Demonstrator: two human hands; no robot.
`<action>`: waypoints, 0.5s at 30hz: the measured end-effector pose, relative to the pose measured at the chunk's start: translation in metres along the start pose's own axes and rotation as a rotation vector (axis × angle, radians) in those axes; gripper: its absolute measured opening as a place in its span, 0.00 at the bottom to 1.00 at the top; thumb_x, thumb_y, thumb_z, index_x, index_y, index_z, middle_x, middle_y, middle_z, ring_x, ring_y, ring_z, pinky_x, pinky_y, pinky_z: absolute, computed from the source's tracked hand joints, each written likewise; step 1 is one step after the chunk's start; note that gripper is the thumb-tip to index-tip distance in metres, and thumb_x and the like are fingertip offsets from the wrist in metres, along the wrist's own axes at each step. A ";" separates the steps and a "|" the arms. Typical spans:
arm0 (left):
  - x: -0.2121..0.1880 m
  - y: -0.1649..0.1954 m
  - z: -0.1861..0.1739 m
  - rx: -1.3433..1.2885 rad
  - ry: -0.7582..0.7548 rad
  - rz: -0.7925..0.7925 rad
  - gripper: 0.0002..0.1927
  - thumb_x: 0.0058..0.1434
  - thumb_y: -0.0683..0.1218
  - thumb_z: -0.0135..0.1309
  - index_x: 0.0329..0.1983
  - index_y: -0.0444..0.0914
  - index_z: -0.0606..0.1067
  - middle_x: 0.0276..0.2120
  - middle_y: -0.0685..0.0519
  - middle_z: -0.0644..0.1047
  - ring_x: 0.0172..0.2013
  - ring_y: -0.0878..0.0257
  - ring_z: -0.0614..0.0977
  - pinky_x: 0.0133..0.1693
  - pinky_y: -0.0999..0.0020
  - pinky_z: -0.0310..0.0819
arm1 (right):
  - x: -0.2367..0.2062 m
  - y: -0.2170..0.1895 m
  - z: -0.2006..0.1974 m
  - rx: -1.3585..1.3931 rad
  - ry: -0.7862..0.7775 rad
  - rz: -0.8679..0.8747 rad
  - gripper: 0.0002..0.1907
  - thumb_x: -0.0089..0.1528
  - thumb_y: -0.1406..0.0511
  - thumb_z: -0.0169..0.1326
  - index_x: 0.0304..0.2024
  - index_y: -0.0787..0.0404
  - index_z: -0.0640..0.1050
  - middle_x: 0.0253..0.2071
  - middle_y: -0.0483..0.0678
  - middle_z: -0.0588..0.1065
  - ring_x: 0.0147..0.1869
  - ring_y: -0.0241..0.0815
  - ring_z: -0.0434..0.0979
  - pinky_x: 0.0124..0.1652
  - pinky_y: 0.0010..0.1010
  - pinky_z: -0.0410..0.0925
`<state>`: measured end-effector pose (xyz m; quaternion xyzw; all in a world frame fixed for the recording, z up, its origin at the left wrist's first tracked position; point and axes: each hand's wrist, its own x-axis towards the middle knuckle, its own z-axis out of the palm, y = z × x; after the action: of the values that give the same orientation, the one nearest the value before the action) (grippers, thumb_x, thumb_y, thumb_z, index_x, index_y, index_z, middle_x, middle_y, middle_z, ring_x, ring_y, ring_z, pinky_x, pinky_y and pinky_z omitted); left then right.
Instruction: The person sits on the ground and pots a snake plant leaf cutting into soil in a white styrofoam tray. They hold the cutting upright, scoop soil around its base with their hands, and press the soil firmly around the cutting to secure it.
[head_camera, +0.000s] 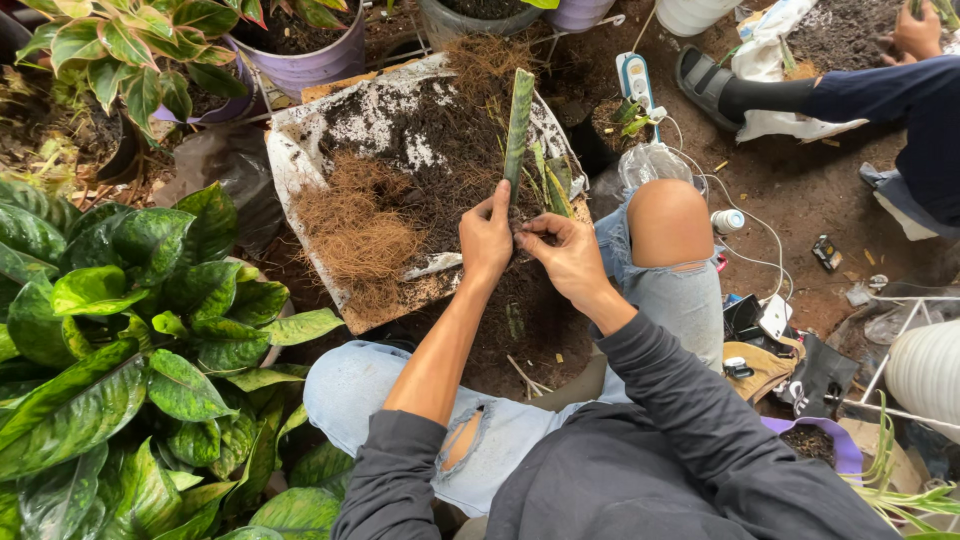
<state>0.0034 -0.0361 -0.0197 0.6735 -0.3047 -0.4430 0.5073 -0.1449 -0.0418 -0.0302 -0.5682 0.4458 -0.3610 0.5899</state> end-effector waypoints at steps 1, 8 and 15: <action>0.001 0.002 0.000 0.025 0.001 -0.007 0.46 0.61 0.74 0.45 0.53 0.26 0.79 0.28 0.42 0.81 0.28 0.58 0.83 0.33 0.55 0.77 | 0.001 0.000 -0.001 0.028 0.002 0.006 0.06 0.62 0.74 0.62 0.40 0.70 0.78 0.39 0.47 0.80 0.44 0.32 0.80 0.45 0.24 0.74; 0.010 0.006 -0.001 -0.037 0.002 -0.071 0.43 0.65 0.72 0.40 0.48 0.28 0.82 0.16 0.52 0.70 0.21 0.62 0.72 0.26 0.56 0.64 | 0.007 -0.014 -0.009 -0.030 0.024 0.011 0.10 0.64 0.69 0.59 0.44 0.71 0.80 0.38 0.46 0.81 0.40 0.33 0.80 0.41 0.24 0.73; 0.015 -0.010 0.006 -0.047 -0.097 -0.038 0.43 0.67 0.72 0.35 0.52 0.30 0.80 0.22 0.49 0.73 0.27 0.59 0.75 0.37 0.55 0.71 | 0.008 -0.033 -0.011 -0.285 -0.201 0.060 0.10 0.66 0.65 0.59 0.38 0.69 0.82 0.31 0.45 0.79 0.34 0.30 0.74 0.35 0.25 0.69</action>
<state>0.0036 -0.0487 -0.0344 0.6447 -0.3057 -0.4918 0.4991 -0.1501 -0.0566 0.0022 -0.6658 0.4479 -0.2180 0.5555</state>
